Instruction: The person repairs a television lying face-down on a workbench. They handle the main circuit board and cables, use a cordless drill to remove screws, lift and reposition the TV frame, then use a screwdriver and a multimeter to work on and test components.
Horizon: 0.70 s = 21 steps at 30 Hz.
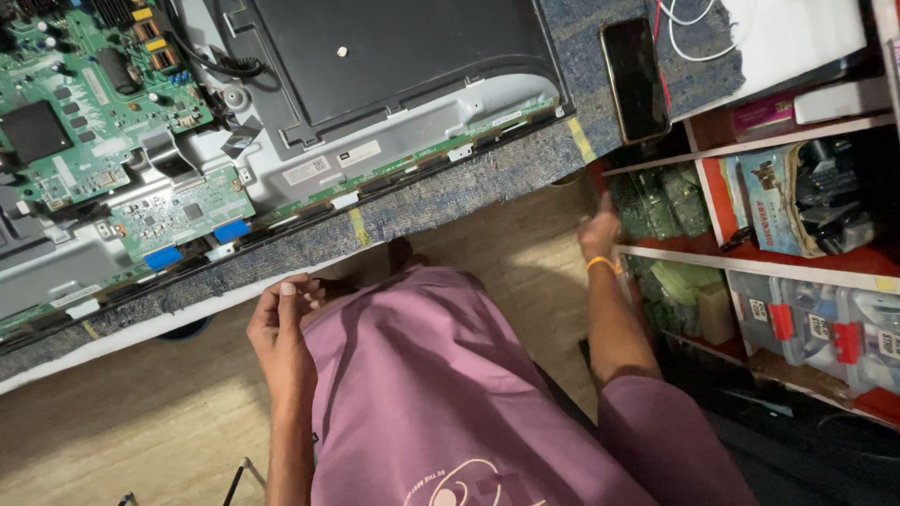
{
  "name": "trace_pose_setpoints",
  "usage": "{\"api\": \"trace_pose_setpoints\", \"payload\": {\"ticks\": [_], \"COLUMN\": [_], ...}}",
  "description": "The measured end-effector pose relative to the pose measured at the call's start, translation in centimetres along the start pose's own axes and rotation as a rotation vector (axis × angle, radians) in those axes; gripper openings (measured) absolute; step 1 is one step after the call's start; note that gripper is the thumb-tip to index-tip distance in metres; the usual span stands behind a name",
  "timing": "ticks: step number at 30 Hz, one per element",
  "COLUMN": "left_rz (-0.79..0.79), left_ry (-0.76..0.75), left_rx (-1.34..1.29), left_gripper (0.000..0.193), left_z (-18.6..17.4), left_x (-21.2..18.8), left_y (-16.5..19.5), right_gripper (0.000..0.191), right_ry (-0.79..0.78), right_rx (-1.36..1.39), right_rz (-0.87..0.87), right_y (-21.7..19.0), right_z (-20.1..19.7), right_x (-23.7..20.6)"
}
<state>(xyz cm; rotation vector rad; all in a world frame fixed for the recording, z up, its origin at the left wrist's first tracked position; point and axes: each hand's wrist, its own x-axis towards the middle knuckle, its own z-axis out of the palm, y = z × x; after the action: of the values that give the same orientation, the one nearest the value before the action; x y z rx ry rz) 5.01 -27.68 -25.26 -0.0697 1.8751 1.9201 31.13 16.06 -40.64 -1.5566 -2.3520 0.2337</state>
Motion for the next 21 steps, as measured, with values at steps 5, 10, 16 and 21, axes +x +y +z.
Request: {"api": "trace_pose_setpoints", "payload": {"ticks": [5, 10, 16, 21], "left_rz": [0.025, 0.038, 0.091, 0.441], "left_ry": [0.034, 0.047, 0.013, 0.078], "left_rx": [0.011, 0.061, 0.112, 0.562], "left_gripper": [0.028, 0.029, 0.026, 0.018], "left_z": [0.0, 0.2, 1.2, 1.7], "left_x": [0.0, 0.1, 0.7, 1.9], "left_y": [0.5, 1.0, 2.0, 3.1], "right_gripper": [0.038, 0.031, 0.020, 0.018], "right_ry": [-0.045, -0.035, -0.196, -0.324], "right_rx": [0.424, 0.450, 0.395, 0.689], "right_rz": [0.552, 0.400, 0.181, 0.151], "right_y": [-0.8, -2.3, -4.4, -9.4], "right_z": [-0.6, 1.7, 3.8, 1.0], "right_x": [1.1, -2.6, -8.4, -9.6]}}
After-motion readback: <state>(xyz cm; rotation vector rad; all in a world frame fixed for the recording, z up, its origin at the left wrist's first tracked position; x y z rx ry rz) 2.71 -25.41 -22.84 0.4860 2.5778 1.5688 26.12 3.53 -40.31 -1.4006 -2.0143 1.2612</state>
